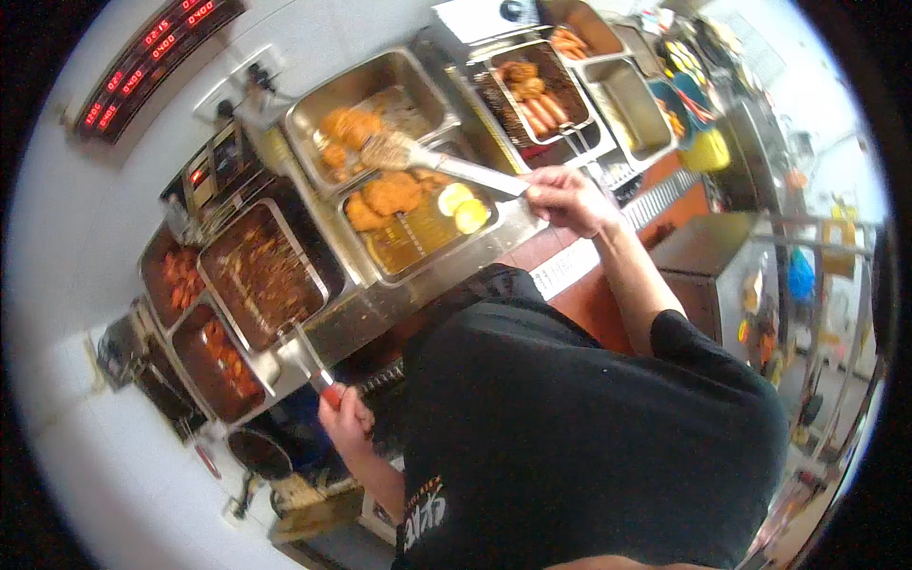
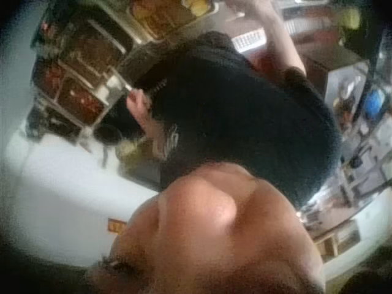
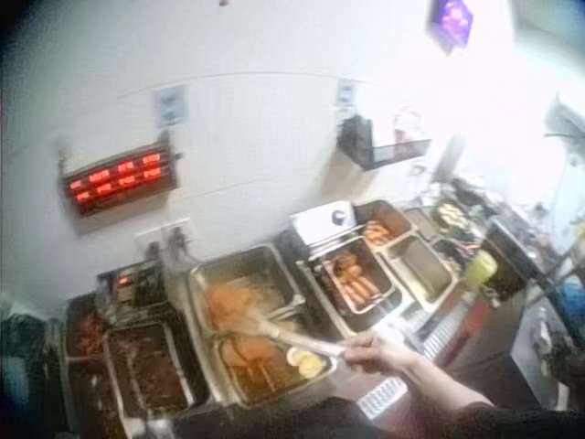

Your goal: The person cracks eggs into a round-pan griddle and fries them. They then use tongs to remove fried chicken pieces from a deep fryer and place them into a metal tray.

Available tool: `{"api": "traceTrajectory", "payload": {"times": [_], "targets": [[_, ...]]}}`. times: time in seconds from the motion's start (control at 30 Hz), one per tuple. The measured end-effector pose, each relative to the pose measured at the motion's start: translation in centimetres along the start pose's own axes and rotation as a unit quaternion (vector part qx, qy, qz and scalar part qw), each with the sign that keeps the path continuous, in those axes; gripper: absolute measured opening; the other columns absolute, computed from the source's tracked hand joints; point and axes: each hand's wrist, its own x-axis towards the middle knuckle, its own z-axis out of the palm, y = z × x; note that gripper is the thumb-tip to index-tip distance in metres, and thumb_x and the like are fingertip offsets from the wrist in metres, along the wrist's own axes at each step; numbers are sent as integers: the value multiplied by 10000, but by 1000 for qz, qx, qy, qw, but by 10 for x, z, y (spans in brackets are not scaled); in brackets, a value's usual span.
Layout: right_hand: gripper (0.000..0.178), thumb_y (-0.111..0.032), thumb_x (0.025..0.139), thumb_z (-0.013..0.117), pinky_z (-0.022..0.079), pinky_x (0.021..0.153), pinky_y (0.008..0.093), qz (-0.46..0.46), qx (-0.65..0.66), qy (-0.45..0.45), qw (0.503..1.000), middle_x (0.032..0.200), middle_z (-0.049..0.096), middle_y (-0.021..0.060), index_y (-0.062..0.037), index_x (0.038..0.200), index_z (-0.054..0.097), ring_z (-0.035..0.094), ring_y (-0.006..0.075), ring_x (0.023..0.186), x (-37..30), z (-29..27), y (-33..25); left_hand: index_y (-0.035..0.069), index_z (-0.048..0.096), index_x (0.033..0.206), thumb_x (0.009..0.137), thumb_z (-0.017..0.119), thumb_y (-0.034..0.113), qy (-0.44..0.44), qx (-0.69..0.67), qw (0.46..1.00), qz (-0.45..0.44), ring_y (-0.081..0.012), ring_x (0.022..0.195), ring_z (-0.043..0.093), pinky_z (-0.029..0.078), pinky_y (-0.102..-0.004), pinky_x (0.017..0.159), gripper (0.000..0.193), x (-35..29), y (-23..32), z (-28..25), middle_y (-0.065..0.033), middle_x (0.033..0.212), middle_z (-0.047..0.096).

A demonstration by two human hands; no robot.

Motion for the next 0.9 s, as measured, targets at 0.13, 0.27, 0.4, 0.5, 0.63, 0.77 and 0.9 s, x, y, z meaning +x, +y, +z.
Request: {"api": "traceTrajectory", "payload": {"times": [0.13,0.27,0.4,0.5,0.63,0.77,0.9], "targets": [[339,-177,1007,708,303,506,189,-86,-111,216,966,758,579,-78,4,1294,705,439,9,579,-40,-87,-25,72,513,1039,1000,609,57,-52,-24,998,30,-87,383,358,297,-262,370,105,10,10,-4,14,576,419],[372,-211,988,723,493,676,264,-88,-239,308,917,897,748,42,30,1272,736,614,95,755,-43,-135,-33,73,516,1061,1009,597,76,-45,-44,998,31,-83,371,341,276,-257,365,96,24,17,-13,16,580,417],[404,-329,921,750,563,852,376,-19,-489,334,806,1011,801,133,-108,1258,773,749,218,900,-37,-157,-25,72,524,1079,1008,608,103,-52,-61,996,28,-84,366,326,262,-260,359,115,39,25,-15,17,578,408],[392,-333,920,749,557,905,404,-53,-530,334,778,1053,795,154,-130,1254,776,760,275,988,-49,-173,-23,74,533,1096,1013,613,105,-42,-49,998,1,-83,371,334,272,-258,367,119,54,22,-14,18,579,415],[512,-336,968,742,558,902,346,-123,-370,409,825,1076,786,175,10,1342,687,737,224,1002,-72,-201,-16,78,540,1112,1019,622,112,-67,-47,997,9,-82,380,351,297,-257,386,128,73,7,-15,18,584,433],[347,-381,1064,642,459,661,267,-47,-165,424,889,782,602,-31,-46,1063,731,573,90,725,-55,-220,47,82,544,1130,1024,628,124,-65,-42,997,-11,-81,401,376,301,-261,396,142,83,-4,-17,12,613,471],[372,-381,1031,676,468,675,284,-101,-175,410,889,828,623,10,-13,1084,663,562,109,753,-17,-223,132,97,545,1101,1028,642,148,-86,-27,996,-26,-85,424,392,320,-259,409,132,87,-10,-22,18,657,492]]}}
